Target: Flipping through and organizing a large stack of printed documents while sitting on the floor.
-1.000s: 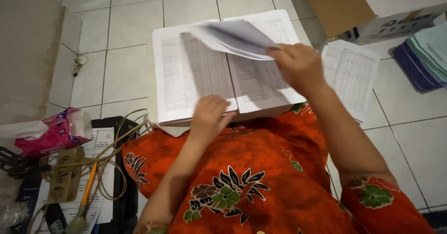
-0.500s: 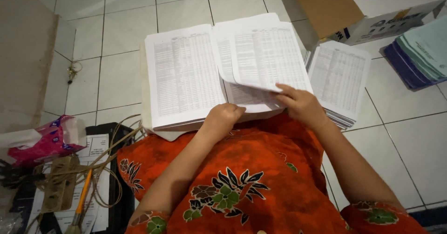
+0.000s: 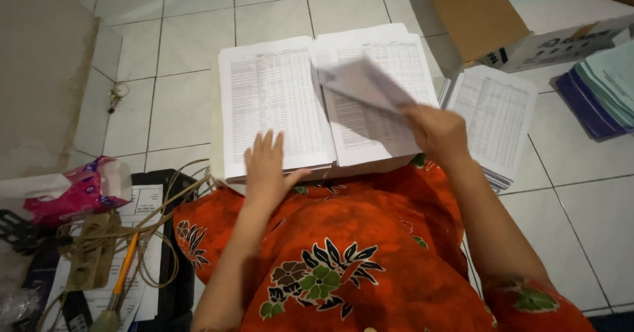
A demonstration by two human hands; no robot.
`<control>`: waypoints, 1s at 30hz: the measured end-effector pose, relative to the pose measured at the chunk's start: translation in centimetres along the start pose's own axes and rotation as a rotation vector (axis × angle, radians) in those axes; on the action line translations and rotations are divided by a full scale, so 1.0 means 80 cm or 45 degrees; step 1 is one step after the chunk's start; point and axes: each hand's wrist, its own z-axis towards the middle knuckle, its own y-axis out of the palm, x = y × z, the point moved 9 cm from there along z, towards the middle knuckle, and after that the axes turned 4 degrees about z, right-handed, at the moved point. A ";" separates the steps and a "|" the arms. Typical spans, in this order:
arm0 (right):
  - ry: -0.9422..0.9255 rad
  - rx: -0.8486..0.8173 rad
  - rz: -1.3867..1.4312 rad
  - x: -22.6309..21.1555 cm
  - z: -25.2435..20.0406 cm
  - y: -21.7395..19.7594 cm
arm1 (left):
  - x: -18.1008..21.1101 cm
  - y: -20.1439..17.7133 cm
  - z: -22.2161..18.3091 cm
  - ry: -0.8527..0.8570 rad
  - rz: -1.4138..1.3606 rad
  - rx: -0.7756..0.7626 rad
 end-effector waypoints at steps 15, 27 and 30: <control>-0.560 -0.518 0.369 -0.199 0.048 0.139 | -0.026 -0.003 -0.096 0.162 0.089 0.369; -0.551 -0.077 -0.015 -0.114 0.092 0.082 | 0.032 -0.034 -0.045 0.380 -0.002 1.104; -0.446 -0.045 -0.193 -0.089 0.139 -0.014 | 0.073 -0.029 -0.020 0.536 -0.099 0.997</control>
